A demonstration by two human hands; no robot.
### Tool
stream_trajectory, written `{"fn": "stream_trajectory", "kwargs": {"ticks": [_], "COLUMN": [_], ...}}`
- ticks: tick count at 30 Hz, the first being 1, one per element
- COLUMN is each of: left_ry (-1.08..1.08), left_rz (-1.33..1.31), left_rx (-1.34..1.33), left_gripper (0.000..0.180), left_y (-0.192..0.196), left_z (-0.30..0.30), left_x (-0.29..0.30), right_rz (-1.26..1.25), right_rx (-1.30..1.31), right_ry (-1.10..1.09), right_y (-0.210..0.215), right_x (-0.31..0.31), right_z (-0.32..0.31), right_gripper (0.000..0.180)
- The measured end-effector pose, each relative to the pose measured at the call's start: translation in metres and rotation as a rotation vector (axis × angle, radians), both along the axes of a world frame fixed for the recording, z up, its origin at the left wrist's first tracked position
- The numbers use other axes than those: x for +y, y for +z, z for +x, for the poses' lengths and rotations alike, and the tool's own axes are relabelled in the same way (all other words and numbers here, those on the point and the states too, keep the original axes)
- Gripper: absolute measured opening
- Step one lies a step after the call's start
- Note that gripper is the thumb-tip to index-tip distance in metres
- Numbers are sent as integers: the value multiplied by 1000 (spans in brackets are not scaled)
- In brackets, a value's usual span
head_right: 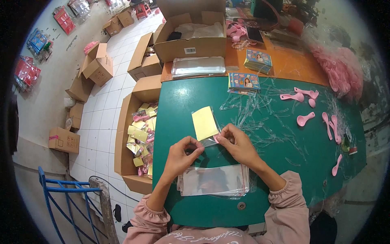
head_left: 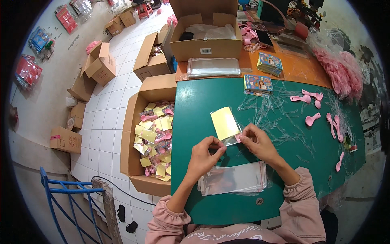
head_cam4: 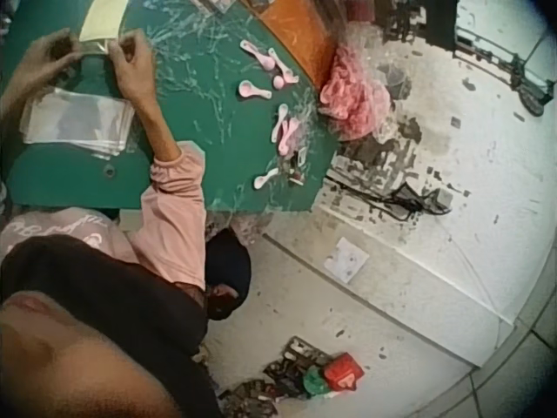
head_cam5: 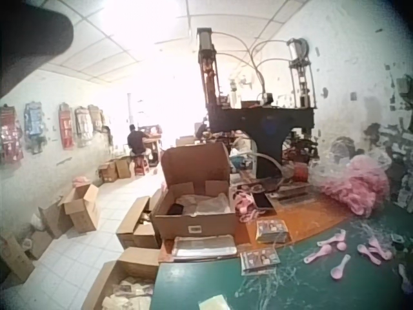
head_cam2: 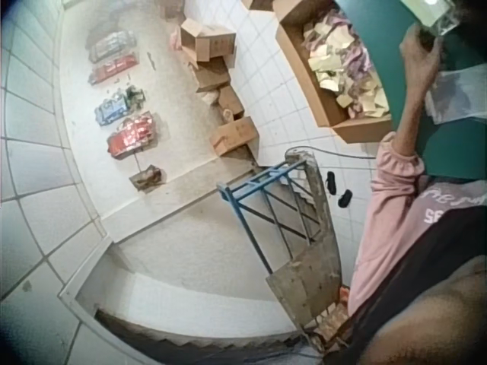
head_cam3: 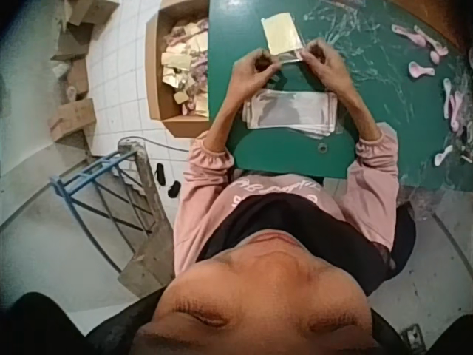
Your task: The person is seen packaging souvenirs into small plastic bags.
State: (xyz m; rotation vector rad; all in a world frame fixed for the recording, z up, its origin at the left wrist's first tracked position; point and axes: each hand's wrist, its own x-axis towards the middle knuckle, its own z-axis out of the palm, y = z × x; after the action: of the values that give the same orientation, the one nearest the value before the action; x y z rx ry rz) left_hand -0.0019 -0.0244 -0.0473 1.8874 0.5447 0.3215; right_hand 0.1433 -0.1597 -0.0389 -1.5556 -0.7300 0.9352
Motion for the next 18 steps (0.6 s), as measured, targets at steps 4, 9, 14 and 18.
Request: {"fn": "stream_trajectory", "kwargs": {"ticks": [4,9,14,18], "left_ry": [84,90,126,180], "left_rz": [-206,-344,-449,-531], "left_rx": [-1,57,-114,-136], "left_gripper": [19,19,17,17], "left_y": [-6,-3,-6,-2], "left_z": [2,4,5,5], "left_x": [1,2,-1,-3], "right_rz": [14,0,6,28], "right_rx": [24,-38,-79,-63], "right_ry": [-107,-145,-188,-177], "right_y": [2,-1,-2,-9], "right_x": [4,6,7,6], "right_z": [-6,-6,-7,-5], "right_gripper": [15,16,18,17]}}
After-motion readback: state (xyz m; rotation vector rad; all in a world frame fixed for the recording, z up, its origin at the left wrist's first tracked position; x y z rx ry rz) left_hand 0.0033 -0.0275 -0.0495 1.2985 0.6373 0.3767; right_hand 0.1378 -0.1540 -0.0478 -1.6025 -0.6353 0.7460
